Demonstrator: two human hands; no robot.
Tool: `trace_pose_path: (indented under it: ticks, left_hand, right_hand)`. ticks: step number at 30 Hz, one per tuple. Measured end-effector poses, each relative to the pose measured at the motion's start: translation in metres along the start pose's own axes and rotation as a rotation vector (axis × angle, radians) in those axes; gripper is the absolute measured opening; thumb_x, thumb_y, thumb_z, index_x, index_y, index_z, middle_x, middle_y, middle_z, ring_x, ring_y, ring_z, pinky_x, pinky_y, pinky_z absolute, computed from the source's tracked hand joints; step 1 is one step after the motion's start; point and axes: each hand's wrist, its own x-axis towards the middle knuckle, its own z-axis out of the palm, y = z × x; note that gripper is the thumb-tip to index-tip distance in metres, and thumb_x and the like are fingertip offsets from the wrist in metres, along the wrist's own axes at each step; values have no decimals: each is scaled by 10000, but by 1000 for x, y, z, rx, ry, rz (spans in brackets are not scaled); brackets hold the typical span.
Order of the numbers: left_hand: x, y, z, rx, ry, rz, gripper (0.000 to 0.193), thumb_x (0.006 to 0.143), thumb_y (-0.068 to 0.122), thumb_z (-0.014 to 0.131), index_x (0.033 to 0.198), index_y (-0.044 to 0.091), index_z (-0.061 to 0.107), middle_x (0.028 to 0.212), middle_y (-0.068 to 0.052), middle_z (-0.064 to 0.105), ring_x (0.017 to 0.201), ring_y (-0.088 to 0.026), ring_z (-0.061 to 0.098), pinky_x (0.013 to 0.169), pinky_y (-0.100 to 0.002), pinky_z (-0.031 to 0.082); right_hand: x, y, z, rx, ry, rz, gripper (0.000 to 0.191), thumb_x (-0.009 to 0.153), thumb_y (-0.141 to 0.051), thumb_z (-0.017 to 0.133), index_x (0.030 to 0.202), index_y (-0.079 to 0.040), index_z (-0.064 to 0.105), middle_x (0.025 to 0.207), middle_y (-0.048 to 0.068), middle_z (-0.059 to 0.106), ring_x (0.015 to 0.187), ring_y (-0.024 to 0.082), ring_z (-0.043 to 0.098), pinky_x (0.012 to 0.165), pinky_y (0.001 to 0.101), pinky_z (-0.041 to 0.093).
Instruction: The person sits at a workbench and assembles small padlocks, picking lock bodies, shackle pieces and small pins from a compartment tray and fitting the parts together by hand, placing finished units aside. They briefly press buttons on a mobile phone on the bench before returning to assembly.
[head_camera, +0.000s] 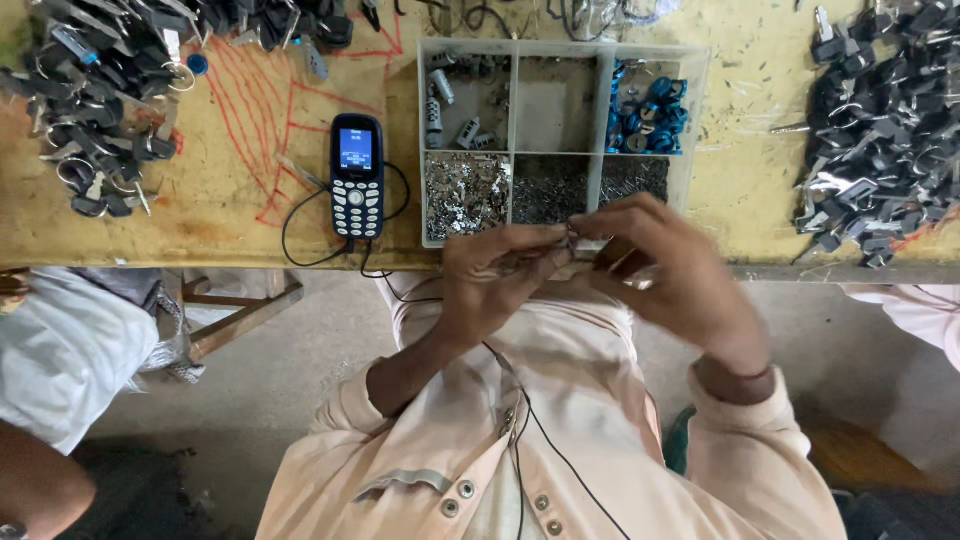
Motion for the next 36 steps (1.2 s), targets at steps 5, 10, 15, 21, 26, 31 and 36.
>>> trace_pose_path:
  ticks: [5, 10, 15, 21, 26, 31, 36]
  left_hand:
    - [20, 0, -24, 326, -115, 304, 182, 946, 3, 768, 1121, 34, 730, 1091, -132, 770, 995, -231, 782, 878, -327, 629]
    - [31, 3, -26, 379, -154, 355, 187, 949, 6, 767, 1123, 53, 716, 1070, -118, 766, 986, -247, 778, 876, -319, 617]
    - [25, 4, -23, 675, -282, 529, 327, 880, -60, 748, 1193, 3, 676, 1119, -130, 707, 1029, -290, 719, 901, -377, 607]
    - [23, 9, -20, 888, -441, 617, 392, 830, -8, 742, 1212, -13, 652, 1222, -154, 659, 1115, -323, 668, 945, -411, 590]
    - [21, 14, -19, 1020, -488, 682, 285, 860, 60, 743, 1116, 12, 627, 1233, -159, 654, 1138, -320, 666, 970, -420, 586]
    - [15, 10, -23, 995, -473, 713, 306, 862, 49, 726, 1119, -21, 575, 1291, -199, 636, 1204, -366, 651, 1006, -445, 583]
    - [-2, 7, -6, 320, -199, 189, 325, 956, -98, 686, 1261, 13, 688, 1187, -111, 646, 1053, -266, 716, 913, -359, 653]
  right_hand:
    - [64, 74, -22, -899, 423, -167, 177, 1030, -213, 838, 1019, -52, 765, 925, 110, 639, 758, 227, 630, 637, 328, 427]
    - [64, 91, -30, -412, 349, -80, 101, 1033, -71, 787, 1058, -9, 712, 984, 107, 691, 846, 179, 680, 728, 299, 526]
    - [15, 54, -22, 541, 30, 184, 177, 1033, -17, 629, 1208, -25, 653, 925, 58, 704, 798, 115, 683, 703, 256, 568]
    - [-22, 61, 19, 739, -41, 325, 158, 1012, -57, 584, 1152, 8, 551, 853, 60, 696, 686, 110, 697, 581, 262, 571]
    - [-17, 71, 29, 836, -85, 310, 89, 1032, -63, 603, 1034, -12, 530, 805, 66, 693, 638, 98, 657, 551, 253, 536]
    - [-9, 72, 26, 888, -276, 271, 169, 1025, -53, 608, 1125, -30, 473, 871, 57, 678, 720, 102, 647, 611, 263, 542]
    - [-10, 56, 37, 1149, -293, 351, 340, 1014, -90, 623, 1255, -83, 384, 932, 19, 636, 775, 129, 649, 693, 281, 545]
